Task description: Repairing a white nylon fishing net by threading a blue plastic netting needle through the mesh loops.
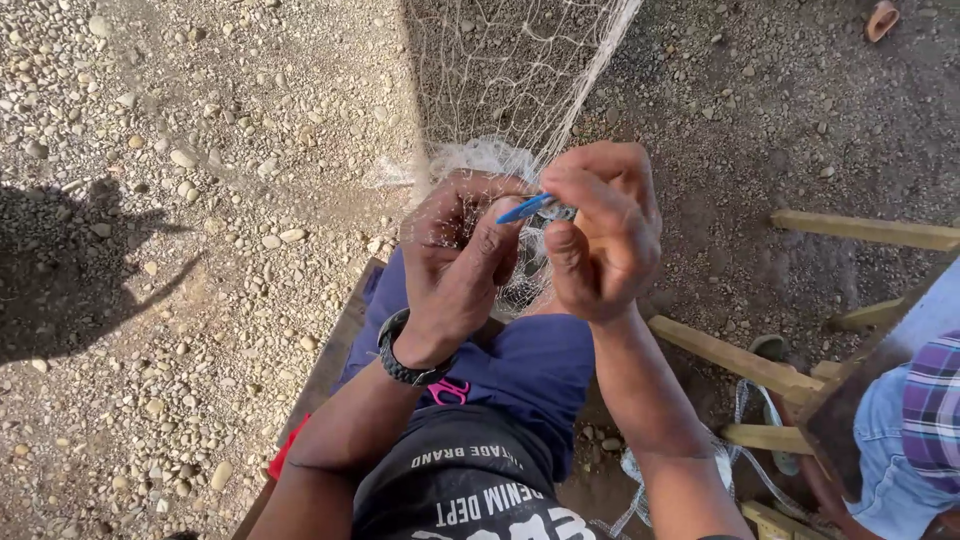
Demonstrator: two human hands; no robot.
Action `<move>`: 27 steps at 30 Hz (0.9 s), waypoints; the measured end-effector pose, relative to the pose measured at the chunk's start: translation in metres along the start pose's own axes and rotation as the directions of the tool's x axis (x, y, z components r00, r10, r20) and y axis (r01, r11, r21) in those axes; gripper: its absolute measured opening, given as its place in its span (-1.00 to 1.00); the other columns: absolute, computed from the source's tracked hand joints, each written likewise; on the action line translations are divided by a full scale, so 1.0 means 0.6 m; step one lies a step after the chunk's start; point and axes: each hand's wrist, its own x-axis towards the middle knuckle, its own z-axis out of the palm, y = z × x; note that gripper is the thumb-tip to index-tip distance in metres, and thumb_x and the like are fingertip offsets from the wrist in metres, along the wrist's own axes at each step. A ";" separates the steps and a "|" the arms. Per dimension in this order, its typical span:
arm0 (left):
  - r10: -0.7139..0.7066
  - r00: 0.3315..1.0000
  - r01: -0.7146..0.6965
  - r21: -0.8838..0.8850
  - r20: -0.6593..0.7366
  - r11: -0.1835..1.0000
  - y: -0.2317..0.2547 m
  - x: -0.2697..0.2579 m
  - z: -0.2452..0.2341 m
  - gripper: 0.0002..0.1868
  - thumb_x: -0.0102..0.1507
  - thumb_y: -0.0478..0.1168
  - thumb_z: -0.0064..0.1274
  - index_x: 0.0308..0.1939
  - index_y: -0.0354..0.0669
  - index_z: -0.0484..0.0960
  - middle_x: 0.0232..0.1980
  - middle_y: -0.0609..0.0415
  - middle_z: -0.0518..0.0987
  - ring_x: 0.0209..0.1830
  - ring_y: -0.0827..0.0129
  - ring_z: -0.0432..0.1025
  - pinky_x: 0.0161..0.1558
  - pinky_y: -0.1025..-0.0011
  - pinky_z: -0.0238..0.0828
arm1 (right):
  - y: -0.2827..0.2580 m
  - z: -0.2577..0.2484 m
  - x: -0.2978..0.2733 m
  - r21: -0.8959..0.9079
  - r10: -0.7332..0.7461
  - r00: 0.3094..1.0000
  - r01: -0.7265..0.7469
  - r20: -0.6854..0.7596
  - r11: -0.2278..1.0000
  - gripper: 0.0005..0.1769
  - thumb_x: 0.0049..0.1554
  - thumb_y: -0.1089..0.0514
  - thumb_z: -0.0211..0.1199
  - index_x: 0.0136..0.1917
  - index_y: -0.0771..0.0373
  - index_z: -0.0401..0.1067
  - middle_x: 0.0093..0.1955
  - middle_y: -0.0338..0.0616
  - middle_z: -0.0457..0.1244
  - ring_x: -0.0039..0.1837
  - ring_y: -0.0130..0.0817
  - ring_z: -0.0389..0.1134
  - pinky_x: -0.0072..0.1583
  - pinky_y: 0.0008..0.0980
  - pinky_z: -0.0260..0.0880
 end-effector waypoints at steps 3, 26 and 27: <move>-0.012 1.000 0.012 -0.004 0.005 1.000 -0.001 0.001 0.000 -0.79 0.38 -0.25 0.10 -0.07 -0.39 0.64 -0.66 0.02 0.39 -0.64 0.55 0.27 -0.53 0.54 0.28 | 0.004 0.000 -0.006 -0.030 -0.001 0.999 0.003 0.045 1.000 -0.68 0.28 0.06 0.26 0.06 0.39 0.58 -0.01 0.06 0.16 -0.02 -0.28 0.16 0.00 -0.35 0.33; 0.007 0.994 -0.036 0.260 0.110 0.965 0.019 0.000 -0.016 -0.79 0.32 -0.25 0.24 0.02 -0.19 0.67 -0.46 0.32 0.13 -0.45 0.60 0.08 -0.33 0.58 0.17 | -0.154 -0.190 -0.027 0.283 0.169 0.933 -0.077 -0.317 0.956 -0.62 0.39 -0.19 -0.14 -0.19 0.01 0.06 -0.17 -0.51 -0.05 -0.21 -0.61 -0.21 -0.12 -0.54 -0.08; 0.000 0.993 -0.029 0.253 0.115 0.967 0.020 0.002 -0.015 -0.80 0.33 -0.25 0.24 0.01 -0.17 0.67 -0.47 0.32 0.14 -0.46 0.61 0.08 -0.34 0.60 0.13 | -0.158 -0.206 -0.039 0.326 0.185 0.926 -0.073 -0.328 0.943 -0.67 0.34 -0.17 -0.03 -0.18 -0.02 0.10 -0.20 -0.57 -0.04 -0.21 -0.64 -0.19 -0.09 -0.55 -0.03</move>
